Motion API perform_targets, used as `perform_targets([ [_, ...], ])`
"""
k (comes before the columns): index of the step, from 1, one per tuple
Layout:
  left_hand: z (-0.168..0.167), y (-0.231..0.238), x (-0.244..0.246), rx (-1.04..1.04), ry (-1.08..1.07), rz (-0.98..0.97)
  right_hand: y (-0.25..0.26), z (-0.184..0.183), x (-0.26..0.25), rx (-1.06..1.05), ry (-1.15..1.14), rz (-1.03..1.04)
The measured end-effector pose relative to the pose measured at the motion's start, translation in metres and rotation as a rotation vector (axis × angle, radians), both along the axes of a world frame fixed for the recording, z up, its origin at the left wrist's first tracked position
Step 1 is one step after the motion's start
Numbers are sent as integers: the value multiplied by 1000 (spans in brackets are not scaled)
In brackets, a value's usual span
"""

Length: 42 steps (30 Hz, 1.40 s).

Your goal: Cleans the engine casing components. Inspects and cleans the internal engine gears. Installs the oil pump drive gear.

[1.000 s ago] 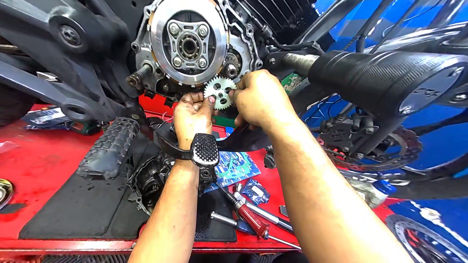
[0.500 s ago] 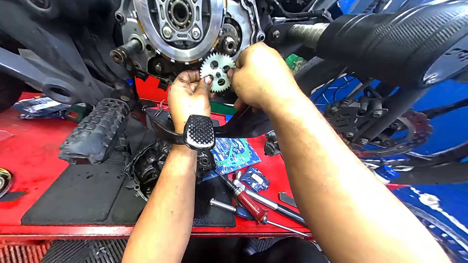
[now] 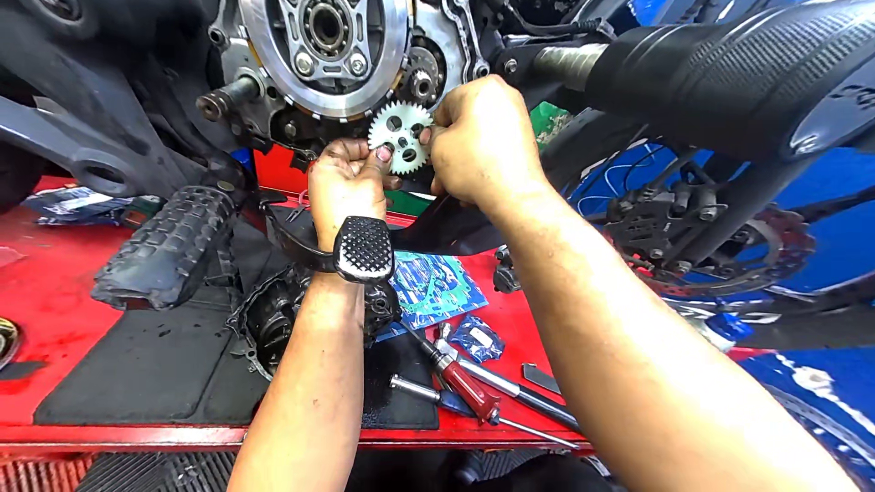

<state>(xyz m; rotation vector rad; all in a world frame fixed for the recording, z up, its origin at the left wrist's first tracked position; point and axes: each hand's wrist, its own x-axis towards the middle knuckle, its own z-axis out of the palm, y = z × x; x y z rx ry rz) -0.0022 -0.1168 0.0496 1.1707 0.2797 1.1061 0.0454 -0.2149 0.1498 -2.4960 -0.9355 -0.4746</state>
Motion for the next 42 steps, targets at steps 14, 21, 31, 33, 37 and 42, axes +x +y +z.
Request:
perform_targets([
  [14,-6,6,13,118,-13,179,-3,-2,2,1,97,10],
  [21,1,9,10,221,147,277,-6,-8,6,53,151,62],
  [31,5,12,3,257,188,248,-3,-16,8,127,187,88],
  [33,2,13,4,260,180,240,-2,-14,8,117,172,82],
  [37,-2,14,9,241,143,199,-1,-10,9,100,133,72],
  [42,1,19,14,298,164,256,2,-14,12,131,122,99],
])
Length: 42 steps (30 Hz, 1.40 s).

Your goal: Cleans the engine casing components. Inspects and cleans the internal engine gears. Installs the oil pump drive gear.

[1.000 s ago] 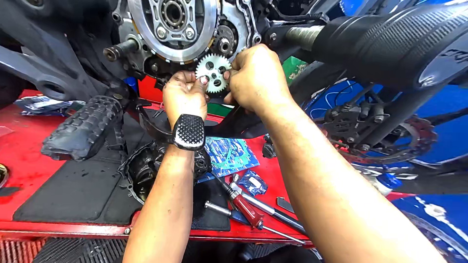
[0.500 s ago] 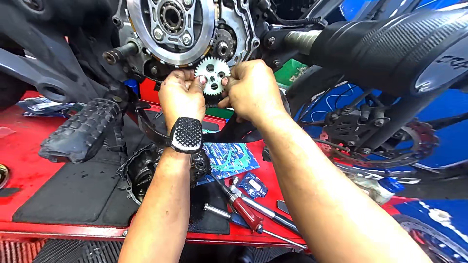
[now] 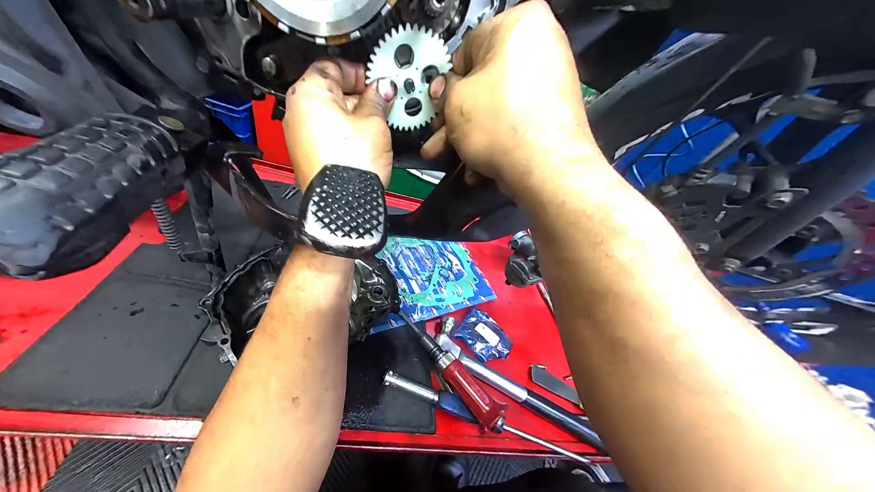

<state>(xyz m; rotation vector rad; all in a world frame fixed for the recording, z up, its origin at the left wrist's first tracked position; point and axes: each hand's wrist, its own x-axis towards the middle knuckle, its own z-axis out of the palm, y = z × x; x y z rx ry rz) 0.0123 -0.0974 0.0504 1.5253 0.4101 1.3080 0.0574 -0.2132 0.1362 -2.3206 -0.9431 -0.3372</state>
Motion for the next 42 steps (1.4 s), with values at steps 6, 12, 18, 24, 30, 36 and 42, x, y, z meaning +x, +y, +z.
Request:
perform_targets([
  [6,4,1,1,75,85,148,0,-8,3,81,20,25],
  [12,4,-8,-14,-37,87,-23,-4,4,-4,-14,67,-1],
  [18,7,-16,-20,-80,226,21,-5,23,-17,-351,-250,-76],
  [24,-6,-12,-4,-114,-35,-13,-1,17,-18,-369,-336,-153],
  [30,-4,-10,-1,-77,-73,40,-1,8,-7,-293,-285,-102],
  [36,2,-8,-9,48,14,107,-8,0,-4,-148,-124,-33],
  [42,2,-1,-15,65,7,15,-5,-3,-6,-136,-110,-49],
])
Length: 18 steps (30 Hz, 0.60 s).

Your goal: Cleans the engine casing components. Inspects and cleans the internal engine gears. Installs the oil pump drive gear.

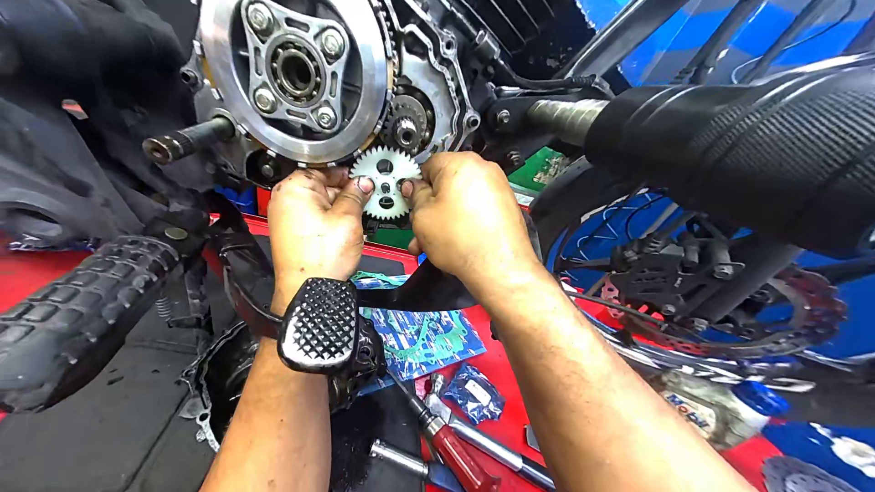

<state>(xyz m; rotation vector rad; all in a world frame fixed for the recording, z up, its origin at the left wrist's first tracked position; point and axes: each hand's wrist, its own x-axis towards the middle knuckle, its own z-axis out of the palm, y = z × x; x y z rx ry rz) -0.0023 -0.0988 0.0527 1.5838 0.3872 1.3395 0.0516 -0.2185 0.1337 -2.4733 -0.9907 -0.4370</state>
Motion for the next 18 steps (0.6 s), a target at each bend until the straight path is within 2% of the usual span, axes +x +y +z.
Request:
perform_targets([
  [3,-1,-1,-1,-52,-2,-62,3,-4,-2,12,-55,-44],
  [12,-1,-4,5,-64,45,42,7,12,-7,-84,-66,-87],
  [16,-4,-11,1,33,180,172,6,6,-8,-12,-54,-41],
  [18,-9,-19,3,97,190,297,0,1,-11,64,-113,11],
])
